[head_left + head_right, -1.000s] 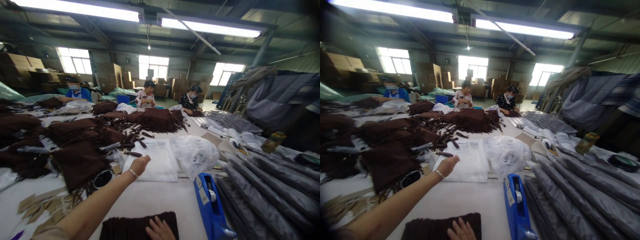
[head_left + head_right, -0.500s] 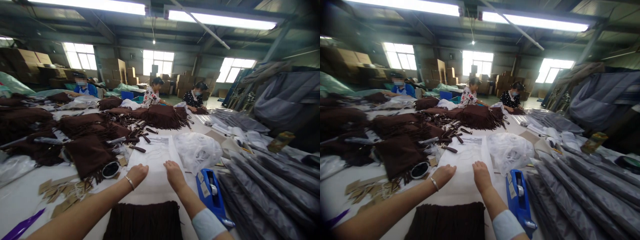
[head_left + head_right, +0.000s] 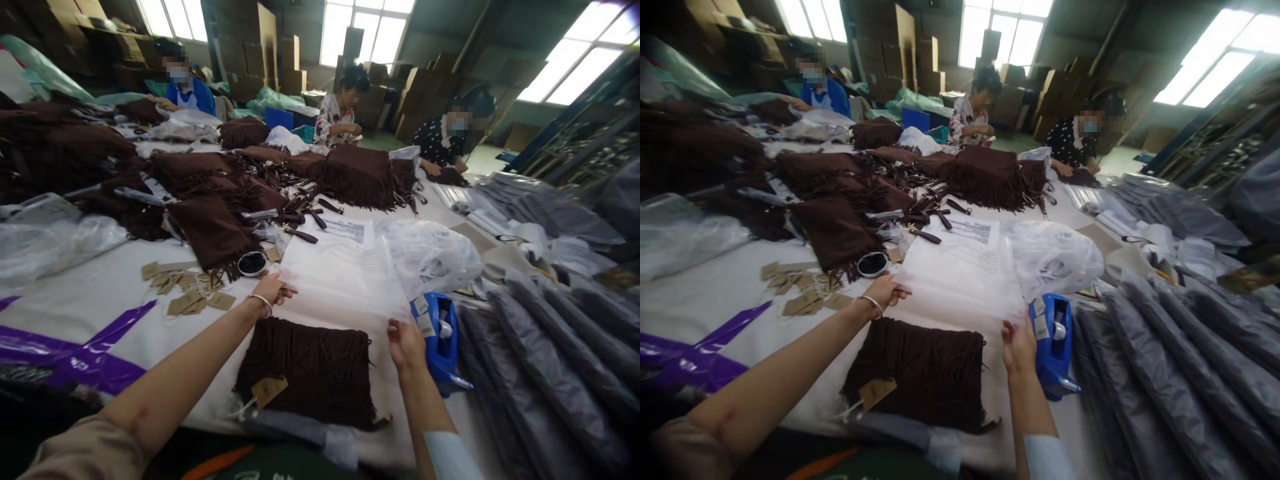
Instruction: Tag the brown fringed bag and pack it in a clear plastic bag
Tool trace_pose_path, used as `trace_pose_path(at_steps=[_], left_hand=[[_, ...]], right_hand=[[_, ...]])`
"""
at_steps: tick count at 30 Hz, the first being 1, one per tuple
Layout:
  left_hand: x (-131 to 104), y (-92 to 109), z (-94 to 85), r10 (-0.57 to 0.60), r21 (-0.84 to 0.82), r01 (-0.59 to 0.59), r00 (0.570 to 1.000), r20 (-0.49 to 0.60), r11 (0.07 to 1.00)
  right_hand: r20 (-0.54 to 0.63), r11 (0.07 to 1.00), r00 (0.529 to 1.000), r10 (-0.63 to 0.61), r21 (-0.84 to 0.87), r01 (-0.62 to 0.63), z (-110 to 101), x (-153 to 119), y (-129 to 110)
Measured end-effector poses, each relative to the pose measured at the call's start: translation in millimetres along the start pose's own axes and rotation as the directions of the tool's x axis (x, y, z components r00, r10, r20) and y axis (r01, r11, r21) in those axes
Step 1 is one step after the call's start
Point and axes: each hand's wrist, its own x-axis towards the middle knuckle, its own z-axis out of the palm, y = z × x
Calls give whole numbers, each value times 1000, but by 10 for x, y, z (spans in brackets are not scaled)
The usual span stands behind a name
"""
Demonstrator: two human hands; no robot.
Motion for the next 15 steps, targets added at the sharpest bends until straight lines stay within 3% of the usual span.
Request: trace_pose_path(at_steps=[3,6,11,15], left_hand=[[126,80,187,-21,-287,58,991,129,956],[227,10,224,-43,-459,148,972,231,876],[126,-362,-113,-81,-559,250,948,309,791],[-247,-630,-324,-120,-590,239,965,233,772]], right_hand=[[101,984,993,65,160,-80,21,-27,17],[173,960,974,148,210,-184,-5,-207,85],[312,931,892,328,55,-361,-10,-708,196],[242,908,891,383,-278,-315,-26,-909,232]])
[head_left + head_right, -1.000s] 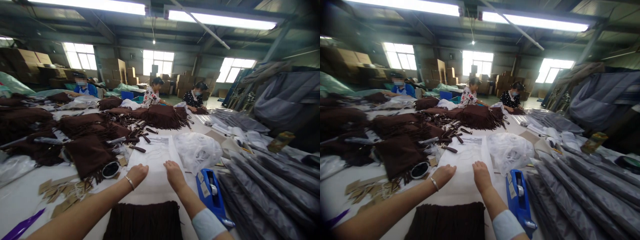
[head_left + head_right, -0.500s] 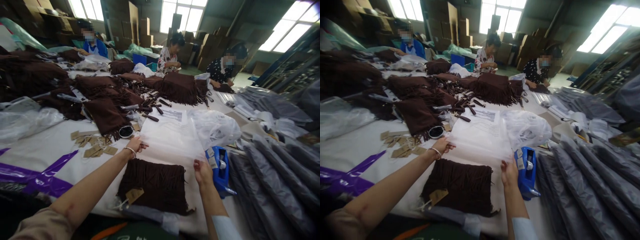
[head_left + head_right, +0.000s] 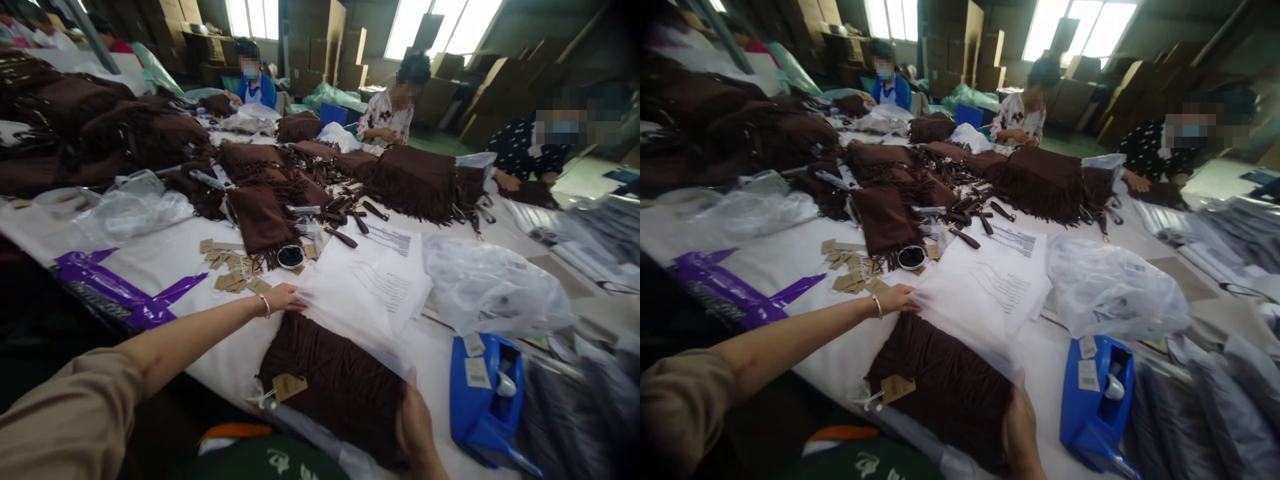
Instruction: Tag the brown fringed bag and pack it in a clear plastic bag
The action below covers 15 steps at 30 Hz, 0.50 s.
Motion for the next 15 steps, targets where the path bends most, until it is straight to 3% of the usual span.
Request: trace_pose_path(at_steps=[4,8,15], left_hand=[[-346,-279,37,95,-60,-106,983,-159,993],[-559,-464,150,91,-128,-133,954,-287,983],[-786,-505,223,-13,-230,-61,951,-308,971]], right_hand=[[-37,981,997,-67,-183,59,-87,81,87],[-12,977,996,-85,-198,81,-145,136,123],[24,985,993,-115,-128,117,-121,4,54]])
